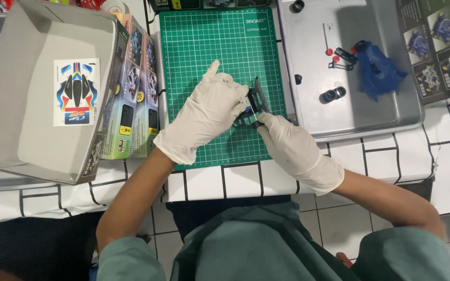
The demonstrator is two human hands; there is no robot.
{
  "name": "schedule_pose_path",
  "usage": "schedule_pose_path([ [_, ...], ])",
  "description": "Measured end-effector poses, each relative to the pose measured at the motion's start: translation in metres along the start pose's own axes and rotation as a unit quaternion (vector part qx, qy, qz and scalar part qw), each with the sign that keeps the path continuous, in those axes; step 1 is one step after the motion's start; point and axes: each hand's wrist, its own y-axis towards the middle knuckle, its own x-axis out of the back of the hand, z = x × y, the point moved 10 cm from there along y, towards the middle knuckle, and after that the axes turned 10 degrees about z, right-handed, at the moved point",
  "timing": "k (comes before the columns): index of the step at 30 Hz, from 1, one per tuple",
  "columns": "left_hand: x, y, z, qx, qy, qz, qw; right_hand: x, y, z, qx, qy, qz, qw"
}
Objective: Assembling a mini 4WD toy car by installing the motor, gears, and batteries into the chassis.
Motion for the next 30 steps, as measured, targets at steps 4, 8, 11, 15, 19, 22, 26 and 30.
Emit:
schedule_pose_path([
  [4,0.014,-0.008,-0.009,0.006,0.018,-0.025,1.0,0.007,-0.001,0.007,0.011,0.077,0.001,0.997],
  [8,0.021,-0.013,-0.013,0.007,0.043,-0.041,0.998,0.035,-0.007,0.02,0.009,-0.04,-0.1,0.994],
  [11,0.02,-0.014,-0.013,0.001,0.052,-0.052,0.997,0.045,-0.016,0.033,0.009,-0.134,-0.122,0.983],
  [15,0.025,-0.019,-0.02,0.005,0.045,-0.043,0.998,0.033,-0.013,0.035,0.015,-0.193,-0.127,0.973],
  [19,0.022,-0.017,-0.018,0.008,0.054,-0.041,0.998,0.039,-0.007,0.038,-0.011,-0.21,-0.103,0.972],
  [22,0.019,-0.016,-0.017,0.006,0.058,-0.045,0.997,0.038,-0.006,0.039,-0.022,-0.228,-0.099,0.968],
  [26,0.019,-0.016,-0.021,0.002,0.071,-0.044,0.996,0.037,-0.005,0.039,-0.035,-0.217,-0.084,0.972],
  [30,0.014,-0.014,-0.024,-0.01,0.048,-0.034,0.998,0.028,-0.001,0.031,-0.041,-0.152,-0.065,0.985],
])
